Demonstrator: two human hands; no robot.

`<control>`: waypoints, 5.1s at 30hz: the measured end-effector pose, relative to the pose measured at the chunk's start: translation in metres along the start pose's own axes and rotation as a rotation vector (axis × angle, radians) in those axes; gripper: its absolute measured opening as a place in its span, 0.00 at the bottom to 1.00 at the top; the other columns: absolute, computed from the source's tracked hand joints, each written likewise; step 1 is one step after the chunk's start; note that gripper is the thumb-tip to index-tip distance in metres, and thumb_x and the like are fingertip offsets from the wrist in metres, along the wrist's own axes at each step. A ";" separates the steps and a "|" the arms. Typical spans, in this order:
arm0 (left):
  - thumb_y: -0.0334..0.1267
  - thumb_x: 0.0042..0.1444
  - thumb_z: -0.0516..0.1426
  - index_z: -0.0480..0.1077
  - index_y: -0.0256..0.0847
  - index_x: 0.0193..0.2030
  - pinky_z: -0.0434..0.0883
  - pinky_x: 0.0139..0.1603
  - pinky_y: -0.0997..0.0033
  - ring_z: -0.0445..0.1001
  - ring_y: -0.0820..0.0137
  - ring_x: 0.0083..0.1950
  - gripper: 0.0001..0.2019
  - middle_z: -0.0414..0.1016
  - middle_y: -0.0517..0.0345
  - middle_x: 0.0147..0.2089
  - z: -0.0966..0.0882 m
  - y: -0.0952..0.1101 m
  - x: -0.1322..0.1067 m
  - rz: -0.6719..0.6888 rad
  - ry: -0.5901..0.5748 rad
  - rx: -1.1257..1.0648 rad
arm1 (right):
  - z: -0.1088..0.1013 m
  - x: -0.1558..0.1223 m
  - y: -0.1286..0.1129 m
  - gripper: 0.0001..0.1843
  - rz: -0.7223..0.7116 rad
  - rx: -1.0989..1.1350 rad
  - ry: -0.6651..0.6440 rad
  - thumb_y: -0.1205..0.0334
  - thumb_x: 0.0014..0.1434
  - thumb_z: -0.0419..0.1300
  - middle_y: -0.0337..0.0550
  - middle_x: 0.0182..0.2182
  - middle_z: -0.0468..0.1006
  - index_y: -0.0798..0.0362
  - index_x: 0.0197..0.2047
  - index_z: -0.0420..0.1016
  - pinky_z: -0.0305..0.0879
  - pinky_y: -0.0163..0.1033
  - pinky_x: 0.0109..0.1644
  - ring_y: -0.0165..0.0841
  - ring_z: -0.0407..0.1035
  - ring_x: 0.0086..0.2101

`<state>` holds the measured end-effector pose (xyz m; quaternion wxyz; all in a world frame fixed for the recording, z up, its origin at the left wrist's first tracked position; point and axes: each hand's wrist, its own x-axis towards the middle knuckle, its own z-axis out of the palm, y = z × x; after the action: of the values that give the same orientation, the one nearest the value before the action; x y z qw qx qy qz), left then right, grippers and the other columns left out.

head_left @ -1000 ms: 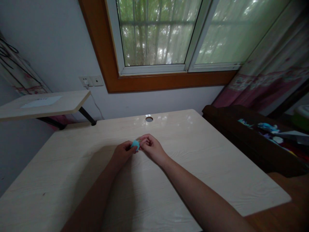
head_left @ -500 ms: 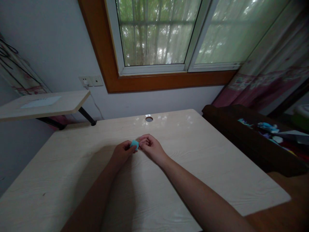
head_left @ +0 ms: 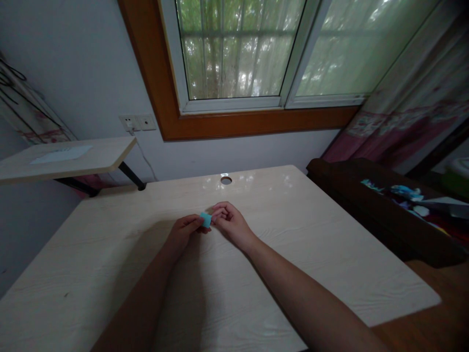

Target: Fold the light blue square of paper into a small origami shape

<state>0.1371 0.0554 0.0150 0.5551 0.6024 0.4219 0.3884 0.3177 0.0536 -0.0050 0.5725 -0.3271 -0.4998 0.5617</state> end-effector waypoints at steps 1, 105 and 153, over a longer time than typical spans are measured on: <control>0.45 0.57 0.56 0.77 0.37 0.33 0.71 0.42 0.68 0.76 0.66 0.35 0.14 0.80 0.53 0.32 -0.001 -0.001 0.000 -0.004 0.008 -0.016 | 0.000 0.000 0.000 0.16 -0.004 0.012 -0.004 0.63 0.50 0.67 0.37 0.31 0.75 0.50 0.43 0.71 0.66 0.37 0.39 0.30 0.70 0.32; 0.42 0.53 0.60 0.74 0.38 0.30 0.70 0.38 0.73 0.74 0.69 0.34 0.09 0.75 0.59 0.30 0.004 -0.008 0.003 0.034 0.063 0.099 | -0.001 -0.001 0.008 0.17 -0.035 -0.168 -0.002 0.60 0.54 0.65 0.37 0.30 0.73 0.51 0.47 0.70 0.61 0.34 0.32 0.28 0.66 0.28; 0.48 0.53 0.60 0.75 0.37 0.30 0.70 0.38 0.71 0.75 0.67 0.34 0.14 0.76 0.56 0.29 0.004 -0.008 0.003 0.020 0.030 0.135 | 0.002 -0.002 0.000 0.12 -0.048 -0.190 0.021 0.61 0.55 0.62 0.37 0.29 0.74 0.50 0.44 0.71 0.63 0.36 0.36 0.30 0.68 0.30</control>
<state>0.1414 0.0573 0.0063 0.5031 0.6367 0.4495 0.3735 0.3163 0.0513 -0.0045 0.5576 -0.3737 -0.5525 0.4942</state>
